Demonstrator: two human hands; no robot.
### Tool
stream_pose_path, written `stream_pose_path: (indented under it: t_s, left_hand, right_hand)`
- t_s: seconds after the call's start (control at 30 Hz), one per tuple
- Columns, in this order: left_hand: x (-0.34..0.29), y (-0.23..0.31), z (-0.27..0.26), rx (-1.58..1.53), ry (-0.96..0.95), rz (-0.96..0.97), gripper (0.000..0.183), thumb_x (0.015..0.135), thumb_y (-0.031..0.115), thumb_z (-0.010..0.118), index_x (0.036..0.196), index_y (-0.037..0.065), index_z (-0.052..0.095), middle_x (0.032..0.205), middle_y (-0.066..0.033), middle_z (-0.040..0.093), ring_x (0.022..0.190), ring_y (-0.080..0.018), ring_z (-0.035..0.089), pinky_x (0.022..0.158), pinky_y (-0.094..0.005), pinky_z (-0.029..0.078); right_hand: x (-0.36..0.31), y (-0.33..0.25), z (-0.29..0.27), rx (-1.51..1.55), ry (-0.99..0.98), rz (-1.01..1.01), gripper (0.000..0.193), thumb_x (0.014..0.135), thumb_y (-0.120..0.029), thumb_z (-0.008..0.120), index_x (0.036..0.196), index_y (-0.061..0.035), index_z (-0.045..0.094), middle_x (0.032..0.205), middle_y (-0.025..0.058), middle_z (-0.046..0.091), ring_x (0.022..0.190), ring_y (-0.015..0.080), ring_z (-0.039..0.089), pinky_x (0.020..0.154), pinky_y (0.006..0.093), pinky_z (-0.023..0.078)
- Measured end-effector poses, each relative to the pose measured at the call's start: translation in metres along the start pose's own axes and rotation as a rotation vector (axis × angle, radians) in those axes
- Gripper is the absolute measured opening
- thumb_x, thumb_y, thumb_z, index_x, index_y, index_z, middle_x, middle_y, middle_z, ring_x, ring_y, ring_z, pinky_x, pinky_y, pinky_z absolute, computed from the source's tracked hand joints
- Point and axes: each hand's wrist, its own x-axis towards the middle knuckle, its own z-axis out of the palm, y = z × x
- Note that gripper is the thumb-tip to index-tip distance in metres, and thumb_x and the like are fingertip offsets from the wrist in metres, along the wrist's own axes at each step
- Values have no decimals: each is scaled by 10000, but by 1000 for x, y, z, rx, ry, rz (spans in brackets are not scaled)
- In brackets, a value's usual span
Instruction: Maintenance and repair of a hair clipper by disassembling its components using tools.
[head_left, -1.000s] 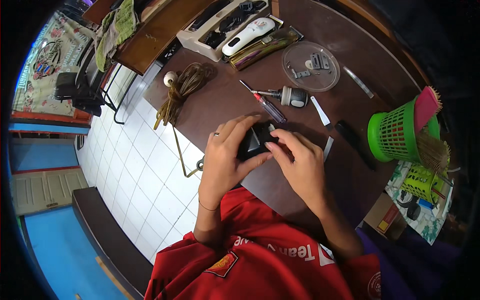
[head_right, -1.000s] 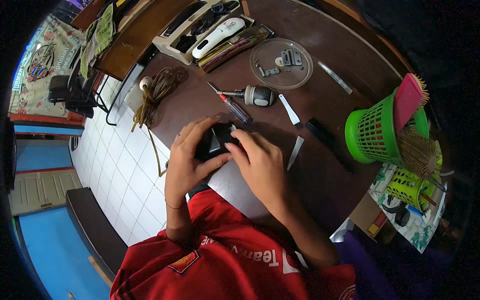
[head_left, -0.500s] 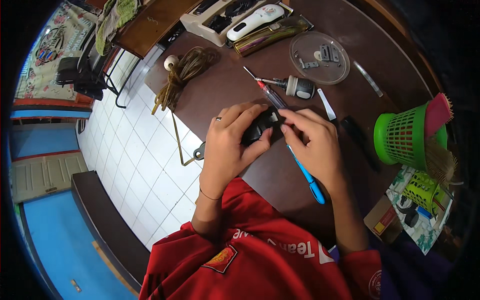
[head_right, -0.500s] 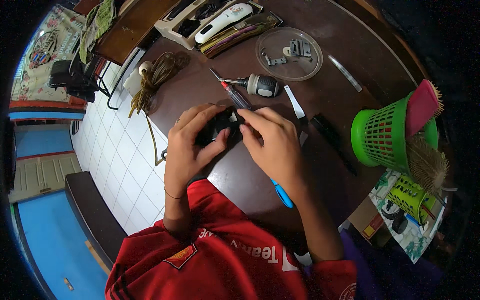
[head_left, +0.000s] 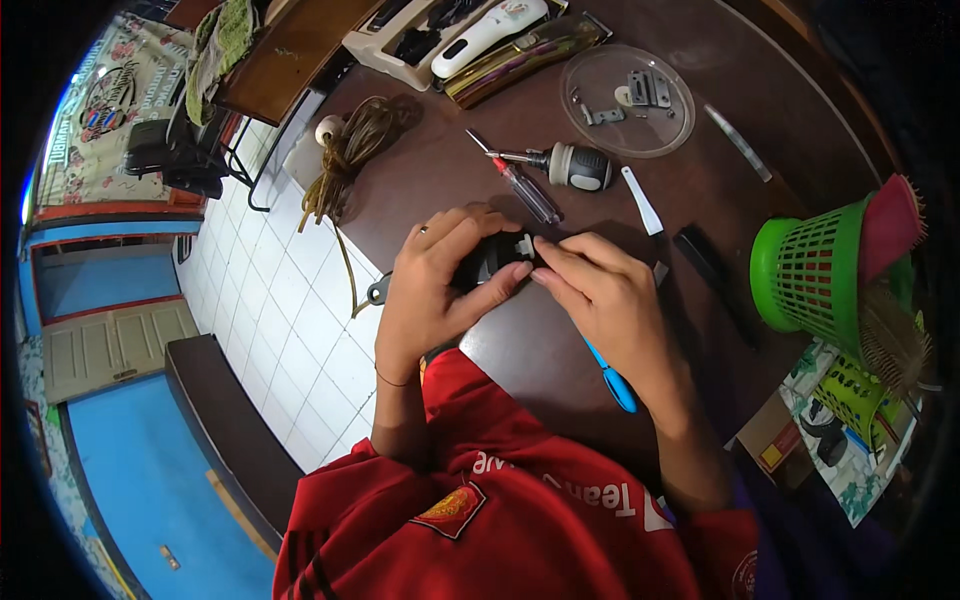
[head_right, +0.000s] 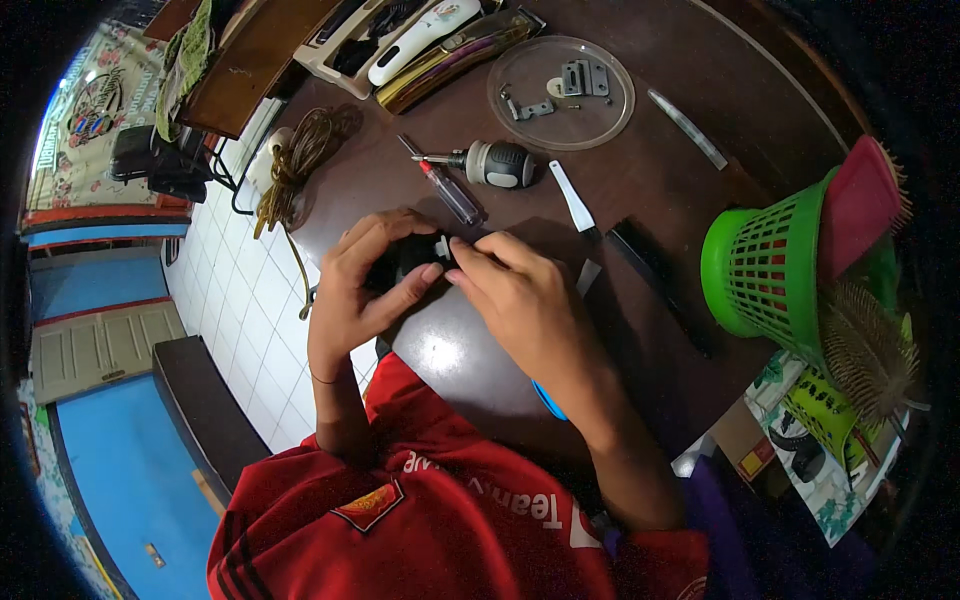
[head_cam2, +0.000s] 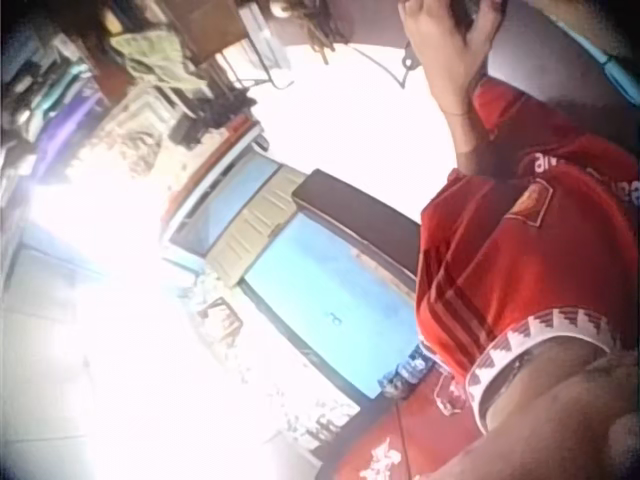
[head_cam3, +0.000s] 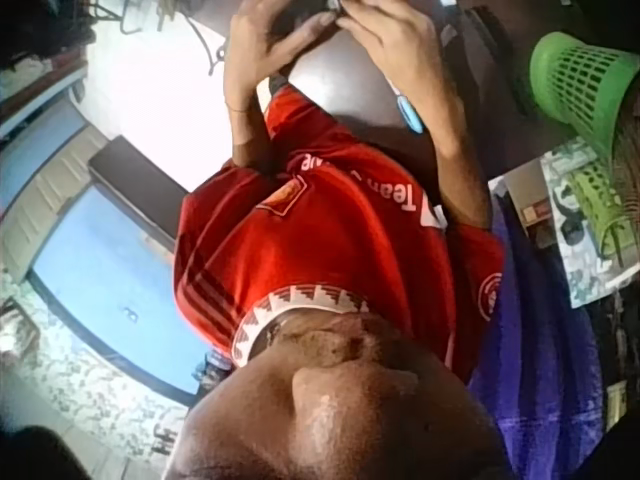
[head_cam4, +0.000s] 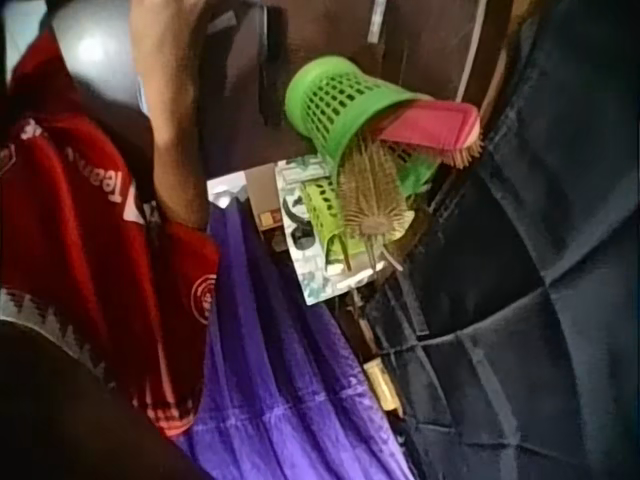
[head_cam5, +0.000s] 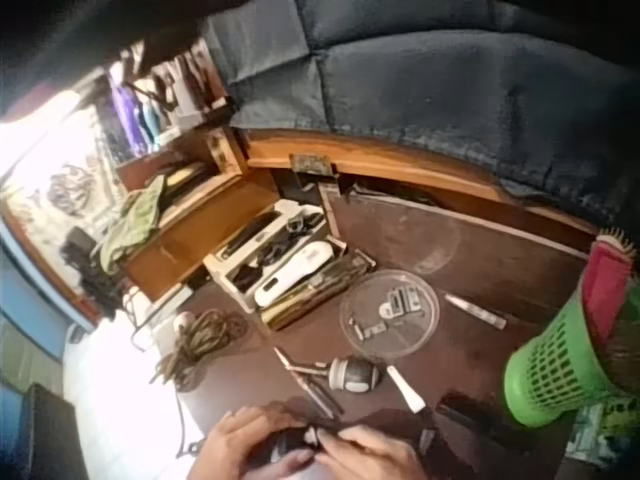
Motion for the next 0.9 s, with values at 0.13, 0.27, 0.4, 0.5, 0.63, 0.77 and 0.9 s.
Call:
stream_pose_path:
  t_s: [0.13, 0.27, 0.4, 0.5, 0.63, 0.77, 0.9]
  left_hand:
    - [-1, 2, -1, 31, 9, 20, 387, 758, 159, 834, 1075, 5, 676, 1059, -125, 697, 999, -290, 672, 883, -354, 509]
    - [-4, 0, 1, 15, 33, 42, 434, 719, 160, 865, 1076, 10, 669, 1063, -119, 702, 988, -277, 680, 871, -343, 517]
    - [-3, -5, -1, -133, 41, 11, 442, 702, 166, 870, 1063, 23, 660, 1055, -119, 696, 944, -289, 685, 824, -350, 532]
    - [-4, -10, -2, -170, 44, 40, 424, 707, 175, 860, 1049, 26, 657, 1039, -127, 686, 906, -312, 682, 792, -362, 539]
    - [-5, -13, -3, -185, 16, 61, 428, 704, 167, 849, 1057, 22, 657, 1044, -134, 682, 923, -322, 677, 803, -366, 536]
    - [-3, -15, -1, -122, 13, 139, 461, 679, 172, 858, 1062, 17, 654, 1052, -138, 678, 953, -339, 665, 820, -380, 531]
    - [-2, -13, -5, -182, 1, 86, 508, 647, 190, 876, 1065, 11, 649, 1045, -141, 670, 966, -346, 657, 831, -384, 528]
  right_hand:
    - [0, -1, -2, -41, 33, -40, 356, 843, -17, 727, 1192, 10, 663, 944, 129, 649, 766, 273, 658, 675, 358, 518]
    - [2, 3, 3, -14, 91, -127, 412, 849, -16, 719, 1252, -7, 634, 988, 142, 645, 808, 288, 655, 705, 368, 519]
    - [1, 4, 2, 6, -17, -68, 416, 858, 3, 701, 1267, -18, 629, 1013, 143, 646, 844, 284, 659, 734, 357, 525]
    - [1, 5, 1, 8, -32, -50, 416, 859, 16, 695, 1267, -27, 632, 1015, 137, 650, 843, 261, 663, 729, 347, 529]
    - [2, -1, -5, 22, -61, 2, 457, 827, 9, 728, 1272, -51, 641, 1045, 110, 653, 825, 198, 654, 689, 320, 525]
    - [2, 2, -2, 44, -68, 17, 479, 787, 2, 763, 1252, -40, 655, 1090, 84, 646, 801, 152, 636, 644, 279, 506]
    - [3, 2, -2, 7, -47, -5, 449, 781, 10, 766, 1217, -11, 662, 1105, 82, 646, 769, 142, 624, 636, 273, 502]
